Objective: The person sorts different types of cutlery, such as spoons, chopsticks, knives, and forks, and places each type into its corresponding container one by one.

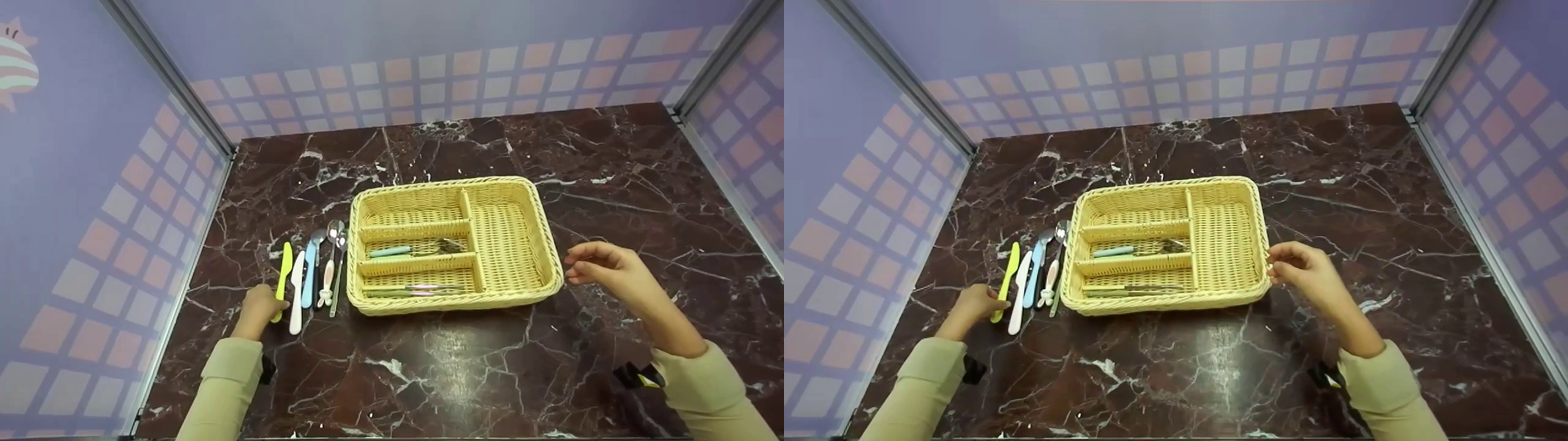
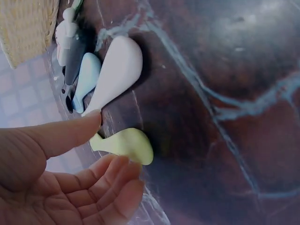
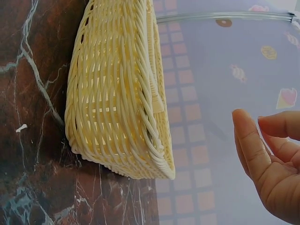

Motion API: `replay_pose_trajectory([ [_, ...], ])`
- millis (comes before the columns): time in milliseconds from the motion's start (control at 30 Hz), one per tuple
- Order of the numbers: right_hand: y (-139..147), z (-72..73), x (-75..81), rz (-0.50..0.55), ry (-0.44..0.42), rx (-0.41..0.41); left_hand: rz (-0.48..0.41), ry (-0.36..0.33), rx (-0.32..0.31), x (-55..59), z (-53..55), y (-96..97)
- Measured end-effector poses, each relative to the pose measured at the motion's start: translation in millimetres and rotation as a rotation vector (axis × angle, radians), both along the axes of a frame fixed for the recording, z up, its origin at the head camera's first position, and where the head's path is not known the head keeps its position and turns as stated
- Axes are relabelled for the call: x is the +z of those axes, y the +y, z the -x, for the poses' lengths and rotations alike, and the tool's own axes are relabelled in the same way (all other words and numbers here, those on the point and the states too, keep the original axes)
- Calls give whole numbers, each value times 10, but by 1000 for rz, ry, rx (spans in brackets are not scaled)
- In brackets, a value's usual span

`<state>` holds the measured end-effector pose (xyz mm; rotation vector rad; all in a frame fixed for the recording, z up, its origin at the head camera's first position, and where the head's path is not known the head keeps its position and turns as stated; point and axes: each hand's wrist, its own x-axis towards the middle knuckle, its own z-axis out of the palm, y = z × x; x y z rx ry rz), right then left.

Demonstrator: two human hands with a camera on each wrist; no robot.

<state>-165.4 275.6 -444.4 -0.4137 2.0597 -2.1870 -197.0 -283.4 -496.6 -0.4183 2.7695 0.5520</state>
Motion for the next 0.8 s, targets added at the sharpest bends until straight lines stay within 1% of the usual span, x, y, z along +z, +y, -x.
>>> replay_pose_trajectory([
  [67,1,-2,-3,2,-3,-1,17,1,-6,-19,8,-15],
  [133,2,-3,-6,0,-6,-4,31,-15,-7,-39,19,-32],
  [267,10,-10,-17,-14,-8,-10,-12,-62,42,-70,46,-37],
  [333,12,-14,-26,-16,-8,-9,-26,-75,55,-78,55,-30],
  [400,10,-15,-36,-13,-7,-2,-28,-74,66,-75,53,-20],
  [500,5,-9,-51,-12,-3,7,-9,-65,64,-67,54,-6],
  [633,-14,6,-71,-35,-3,14,-11,-59,81,-65,59,2],
  [733,-36,23,-76,-61,-2,15,-35,-66,79,-72,71,-6],
  [800,-49,31,-74,-78,1,11,-75,-84,70,-82,83,-32],
])
